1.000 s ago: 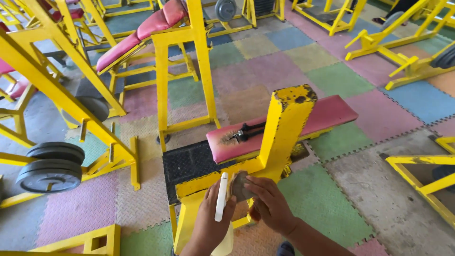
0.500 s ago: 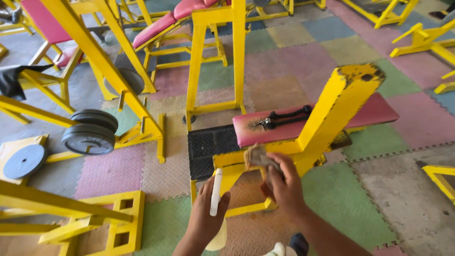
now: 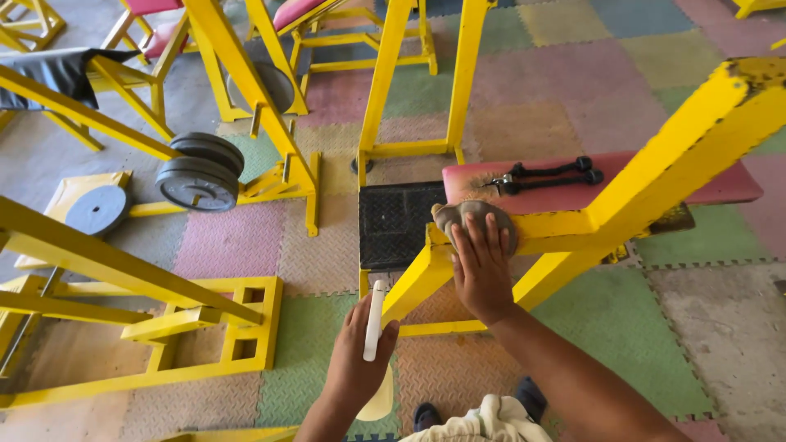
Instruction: Wiping down and sanitizing various weight machines and benches using a spray bottle and a cloth.
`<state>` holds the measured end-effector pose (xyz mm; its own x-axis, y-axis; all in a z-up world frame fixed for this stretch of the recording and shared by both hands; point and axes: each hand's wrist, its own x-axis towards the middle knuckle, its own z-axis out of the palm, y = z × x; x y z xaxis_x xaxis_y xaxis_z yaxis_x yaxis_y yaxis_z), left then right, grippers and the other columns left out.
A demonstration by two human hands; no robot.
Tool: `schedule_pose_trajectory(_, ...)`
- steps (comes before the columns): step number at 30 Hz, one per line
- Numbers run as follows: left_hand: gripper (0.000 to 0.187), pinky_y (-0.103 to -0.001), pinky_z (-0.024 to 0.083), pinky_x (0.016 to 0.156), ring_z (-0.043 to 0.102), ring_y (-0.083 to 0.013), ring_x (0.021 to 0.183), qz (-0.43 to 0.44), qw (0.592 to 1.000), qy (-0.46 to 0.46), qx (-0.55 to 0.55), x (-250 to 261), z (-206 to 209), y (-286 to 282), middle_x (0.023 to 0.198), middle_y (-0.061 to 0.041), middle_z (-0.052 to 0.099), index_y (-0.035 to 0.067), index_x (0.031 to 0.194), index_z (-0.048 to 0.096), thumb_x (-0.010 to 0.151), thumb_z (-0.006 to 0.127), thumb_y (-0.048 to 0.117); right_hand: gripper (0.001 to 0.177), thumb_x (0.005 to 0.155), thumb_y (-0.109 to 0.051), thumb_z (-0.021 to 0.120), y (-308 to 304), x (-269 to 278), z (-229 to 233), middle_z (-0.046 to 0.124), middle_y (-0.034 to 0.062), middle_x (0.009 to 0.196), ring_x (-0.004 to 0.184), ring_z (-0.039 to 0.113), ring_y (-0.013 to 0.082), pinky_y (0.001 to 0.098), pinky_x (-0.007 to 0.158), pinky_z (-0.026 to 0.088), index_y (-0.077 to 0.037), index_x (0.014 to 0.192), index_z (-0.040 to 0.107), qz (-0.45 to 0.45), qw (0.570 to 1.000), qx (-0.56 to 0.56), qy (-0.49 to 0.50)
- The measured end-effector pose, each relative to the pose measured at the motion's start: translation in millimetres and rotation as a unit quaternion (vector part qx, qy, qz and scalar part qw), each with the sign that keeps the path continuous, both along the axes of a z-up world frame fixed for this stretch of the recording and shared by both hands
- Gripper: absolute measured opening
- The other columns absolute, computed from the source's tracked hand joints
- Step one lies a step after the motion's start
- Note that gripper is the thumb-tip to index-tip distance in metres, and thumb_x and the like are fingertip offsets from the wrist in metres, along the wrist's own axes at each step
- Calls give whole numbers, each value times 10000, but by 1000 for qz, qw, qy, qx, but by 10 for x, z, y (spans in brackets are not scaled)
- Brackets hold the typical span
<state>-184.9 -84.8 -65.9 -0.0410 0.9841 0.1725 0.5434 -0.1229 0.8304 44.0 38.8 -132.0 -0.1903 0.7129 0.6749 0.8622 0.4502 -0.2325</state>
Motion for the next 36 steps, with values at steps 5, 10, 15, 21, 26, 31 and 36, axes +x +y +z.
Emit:
schedule_pose_trajectory(5,548,-456,499,987,600,-422,1192,-4,1000,-8,-4,-11,-209,-27,1271,-218,630,7,1381,503,907,685,213,550,991,-147,536,117,453,-248,380,154,1637,1554,264,405,583,1264,184,-90,1535,477,98,984,35,-144)
schedule_pose_trajectory(10,580,-469,469,1016,561,-440,1231,-28,1000,10,4,84,-331,-31,1328,-240,599,-10,1419,478,924,691,205,539,1013,-182,459,260,682,-115,398,53,1646,1549,275,304,503,1269,180,-139,1549,495,194,925,93,-313)
schedule_pose_trajectory(15,579,-444,499,995,586,-412,1213,-3,995,-39,-90,168,-239,-53,1292,-200,622,24,1417,490,912,680,235,523,1034,-192,443,376,671,-81,360,3,1664,1559,268,163,414,1291,116,-127,1551,487,304,869,137,-367)
schedule_pose_trajectory(21,553,-462,468,1024,542,-441,1256,32,995,-39,-88,70,-510,-148,1345,-218,604,2,1409,482,934,679,206,561,1017,-207,388,379,354,-512,368,36,1661,1540,274,109,394,1274,58,-90,1561,464,266,823,193,-464)
schedule_pose_trajectory(26,554,-452,464,1045,535,-444,1263,42,993,-33,-101,51,-729,-195,1357,-240,579,-18,1399,469,920,675,171,557,1010,-252,352,278,-194,-1471,383,112,1631,1533,284,222,458,1263,46,-32,1503,490,270,787,129,-539)
schedule_pose_trajectory(31,520,-430,484,1047,552,-432,1272,59,990,-50,-117,-40,-785,-252,1354,-233,586,-11,1384,494,918,667,140,550,1017,-293,325,259,-1077,-2094,405,240,1577,1486,323,390,529,1227,95,-13,1463,486,286,758,-30,-585)
schedule_pose_trajectory(36,490,-424,497,1043,564,-429,1273,67,989,-49,-123,-122,-866,-315,1364,-230,591,-8,1367,517,926,674,137,480,1062,-235,396,395,-1373,-2296,600,206,1448,1373,492,388,493,1113,327,9,1406,624,198,753,-282,-560)
